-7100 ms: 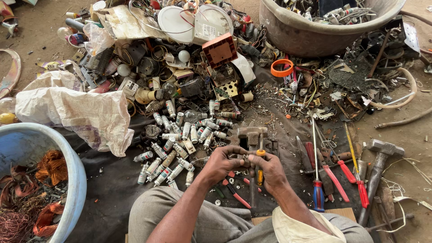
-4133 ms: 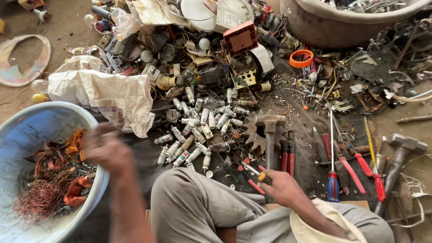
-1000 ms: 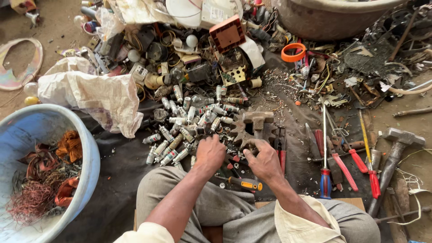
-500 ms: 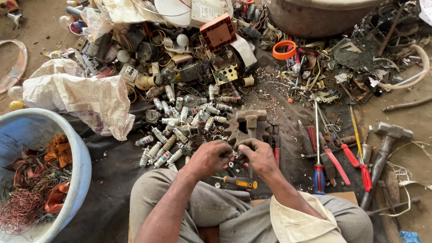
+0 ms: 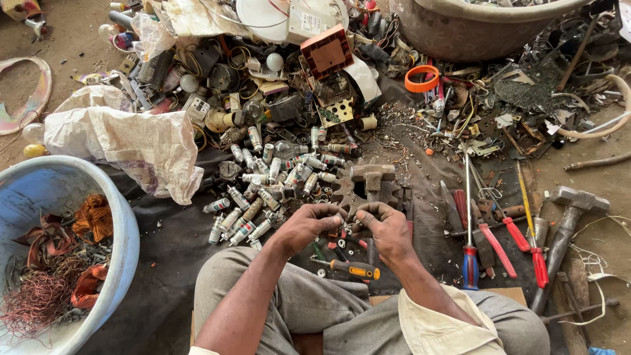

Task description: The person disassembles an electronic component by using a screwdriver and pliers to pry off parts, then uses a hammer to strike the casing to loosen internal elements.

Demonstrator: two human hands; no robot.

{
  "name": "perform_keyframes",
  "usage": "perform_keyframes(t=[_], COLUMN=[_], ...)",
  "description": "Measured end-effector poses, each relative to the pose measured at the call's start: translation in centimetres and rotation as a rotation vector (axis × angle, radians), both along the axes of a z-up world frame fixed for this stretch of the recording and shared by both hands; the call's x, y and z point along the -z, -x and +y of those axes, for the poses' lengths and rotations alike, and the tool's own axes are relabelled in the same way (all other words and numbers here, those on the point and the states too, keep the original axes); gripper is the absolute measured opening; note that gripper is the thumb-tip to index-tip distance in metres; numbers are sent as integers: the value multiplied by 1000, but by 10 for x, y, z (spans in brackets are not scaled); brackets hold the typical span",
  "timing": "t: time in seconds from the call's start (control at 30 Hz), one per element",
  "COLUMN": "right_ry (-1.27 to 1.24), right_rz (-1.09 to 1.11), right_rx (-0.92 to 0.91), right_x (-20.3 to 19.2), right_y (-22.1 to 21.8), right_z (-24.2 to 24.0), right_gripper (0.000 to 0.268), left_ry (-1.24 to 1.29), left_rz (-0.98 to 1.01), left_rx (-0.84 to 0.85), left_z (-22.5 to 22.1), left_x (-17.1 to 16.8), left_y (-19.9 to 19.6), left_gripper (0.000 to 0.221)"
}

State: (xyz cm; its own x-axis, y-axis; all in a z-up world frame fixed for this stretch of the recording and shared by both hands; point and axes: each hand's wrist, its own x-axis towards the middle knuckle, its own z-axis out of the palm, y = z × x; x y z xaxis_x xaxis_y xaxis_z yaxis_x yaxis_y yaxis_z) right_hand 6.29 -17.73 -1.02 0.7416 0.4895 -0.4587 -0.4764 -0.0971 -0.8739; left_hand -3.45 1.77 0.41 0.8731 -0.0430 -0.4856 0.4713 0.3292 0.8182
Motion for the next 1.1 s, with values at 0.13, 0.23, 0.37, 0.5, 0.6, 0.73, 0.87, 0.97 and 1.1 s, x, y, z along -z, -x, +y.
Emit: perform_keyframes(t=[0.13, 0.23, 0.37, 0.5, 0.6, 0.73, 0.87, 0.97, 1.1], right_ry=[25, 136, 94, 50, -24, -75, -97, -124, -78], right_rz=[-36, -163, -398, -434, -369, -100, 13, 33, -1], right_rx=[5, -19, -29, 6, 121, 167, 246, 266, 266], right_x=[-6, -13, -10, -3, -4, -7, -5, -1, 0], right_y=[1, 7, 15, 15, 18, 9, 4, 2, 2], right_z=[4, 6, 5, 3, 4, 4, 4, 3, 3], right_gripper=[17, 16, 12, 10, 10, 13, 16, 16, 16], left_ry=[-27, 3, 84, 166, 210, 280, 351, 304, 94], left_rz=[-1, 55, 79, 14, 45, 106, 108, 65, 11], left_rx=[-77, -196, -301, -368, -409, -346, -318, -253, -287], left_z=[-4, -9, -7, -5, -1, 11, 11, 11, 10], left_x=[16, 25, 26, 25, 17, 5, -2, -3, 5], left_y=[-2, -5, -9, -8, -10, -8, -6, -2, -6], left_gripper=[26, 27, 28, 28, 27, 27, 25, 42, 33])
